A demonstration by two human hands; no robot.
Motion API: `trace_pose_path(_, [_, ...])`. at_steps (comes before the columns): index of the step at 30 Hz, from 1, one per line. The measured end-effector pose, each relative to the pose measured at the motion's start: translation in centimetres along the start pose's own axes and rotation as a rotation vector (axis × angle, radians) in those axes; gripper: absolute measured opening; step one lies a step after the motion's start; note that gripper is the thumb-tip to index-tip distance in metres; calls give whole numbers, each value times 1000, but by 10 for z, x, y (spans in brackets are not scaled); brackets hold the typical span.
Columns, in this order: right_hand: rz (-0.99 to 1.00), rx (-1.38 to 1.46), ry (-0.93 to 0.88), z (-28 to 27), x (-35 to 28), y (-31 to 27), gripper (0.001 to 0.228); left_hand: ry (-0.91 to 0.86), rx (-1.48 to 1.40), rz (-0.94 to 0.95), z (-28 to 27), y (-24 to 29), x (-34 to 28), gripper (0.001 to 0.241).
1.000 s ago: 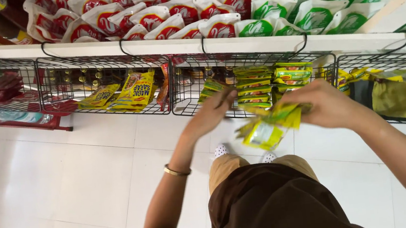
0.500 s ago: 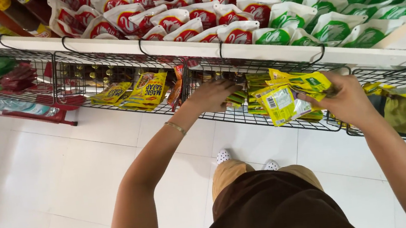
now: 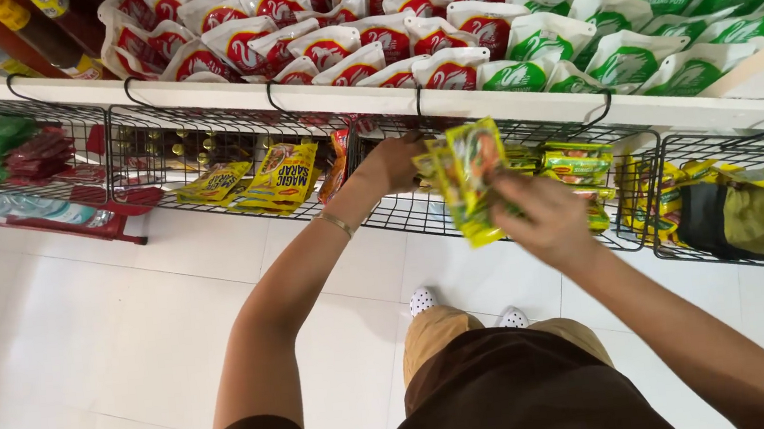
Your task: Organizing and sorting various seasoning and soup packets into wire baskets on a grocery store shelf.
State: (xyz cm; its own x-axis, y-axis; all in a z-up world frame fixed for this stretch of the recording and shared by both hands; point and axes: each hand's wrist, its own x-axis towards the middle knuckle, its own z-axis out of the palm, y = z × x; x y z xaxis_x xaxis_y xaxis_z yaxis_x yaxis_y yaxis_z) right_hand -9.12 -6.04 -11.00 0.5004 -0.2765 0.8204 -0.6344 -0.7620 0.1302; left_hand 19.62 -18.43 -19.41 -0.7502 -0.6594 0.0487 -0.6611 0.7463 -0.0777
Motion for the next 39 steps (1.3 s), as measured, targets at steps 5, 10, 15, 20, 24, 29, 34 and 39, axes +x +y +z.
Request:
trace_pose_path(5, [-125,68,-395,13,21,-46,15,-30,-185,-41,-32,-3,-10,48])
trace_pose_path(10, [111,374,-937,1,75,-32,36,-32,-286,-64,-70,6,-16,47])
trace_pose_path(15, [127,423,-1062,4,96,-38,47,-108,-315,-67,-67,-1,-11,53])
trace_pose_path(20, [146,444,-982,16,56,-30,50,-140,-294,-124,-71,-1,-6,64])
trace_pose_path(24, [192,499,-886,13,46,-31,37,-35,-132,-128,-90,15,-19,62])
trace_pose_path(29, [152,533,-777,14,51,-37,36,142,184,-120,-103,34,-34,71])
trace_pose_path(34, [368,434,-882,34,21,-33,44,360,252,-167,-168,60,-47,60])
trace_pose_path(39, [317,139,-785,96,-11,-42,56,392,45,-111,-182,55,-51,63])
